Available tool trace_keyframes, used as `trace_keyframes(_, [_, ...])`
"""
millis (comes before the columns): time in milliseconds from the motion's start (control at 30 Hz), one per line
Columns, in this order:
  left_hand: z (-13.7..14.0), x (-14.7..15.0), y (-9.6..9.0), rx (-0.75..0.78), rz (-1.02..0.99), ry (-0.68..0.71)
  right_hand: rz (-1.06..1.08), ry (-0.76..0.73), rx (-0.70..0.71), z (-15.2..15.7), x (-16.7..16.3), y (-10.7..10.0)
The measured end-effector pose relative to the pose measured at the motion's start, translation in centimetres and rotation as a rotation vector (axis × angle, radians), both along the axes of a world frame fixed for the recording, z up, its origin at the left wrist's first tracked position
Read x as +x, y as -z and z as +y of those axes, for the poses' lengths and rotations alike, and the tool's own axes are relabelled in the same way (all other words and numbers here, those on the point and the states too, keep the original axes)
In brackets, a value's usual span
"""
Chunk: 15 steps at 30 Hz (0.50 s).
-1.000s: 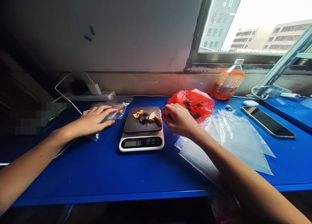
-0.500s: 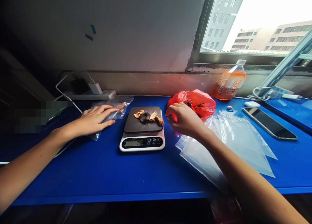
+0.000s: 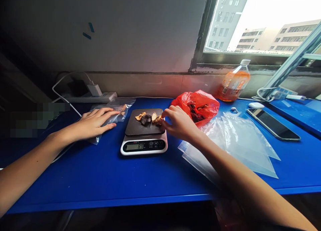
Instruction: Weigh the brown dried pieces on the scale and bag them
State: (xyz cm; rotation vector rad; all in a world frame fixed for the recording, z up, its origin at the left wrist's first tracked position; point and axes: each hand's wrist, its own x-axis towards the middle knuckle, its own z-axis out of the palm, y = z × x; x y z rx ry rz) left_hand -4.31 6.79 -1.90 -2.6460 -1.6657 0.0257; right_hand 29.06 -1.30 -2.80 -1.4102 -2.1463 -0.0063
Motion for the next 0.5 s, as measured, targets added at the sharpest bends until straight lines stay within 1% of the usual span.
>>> trace_keyframes(67, [-0.04, -0.01, -0.02, -0.012, 0.002, -0.018, 0.022, -0.024, 0.013, -0.02, 0.28, -0.26])
trace_keyframes(167, [-0.19, 0.1, -0.23, -0.018, 0.014, -0.007, 0.026, -0.059, 0.039, -0.11, 0.81, -0.43])
trace_keyframes(433, [-0.58, 0.51, -0.75, -0.013, 0.043, -0.003, 0.012, -0.15, 0.013, 0.0, 0.5, 0.49])
trace_keyframes(500, [-0.59, 0.43, -0.69, -0.01, 0.032, 0.005, 0.004, -0.168, 0.019, -0.04, 0.36, 0.38])
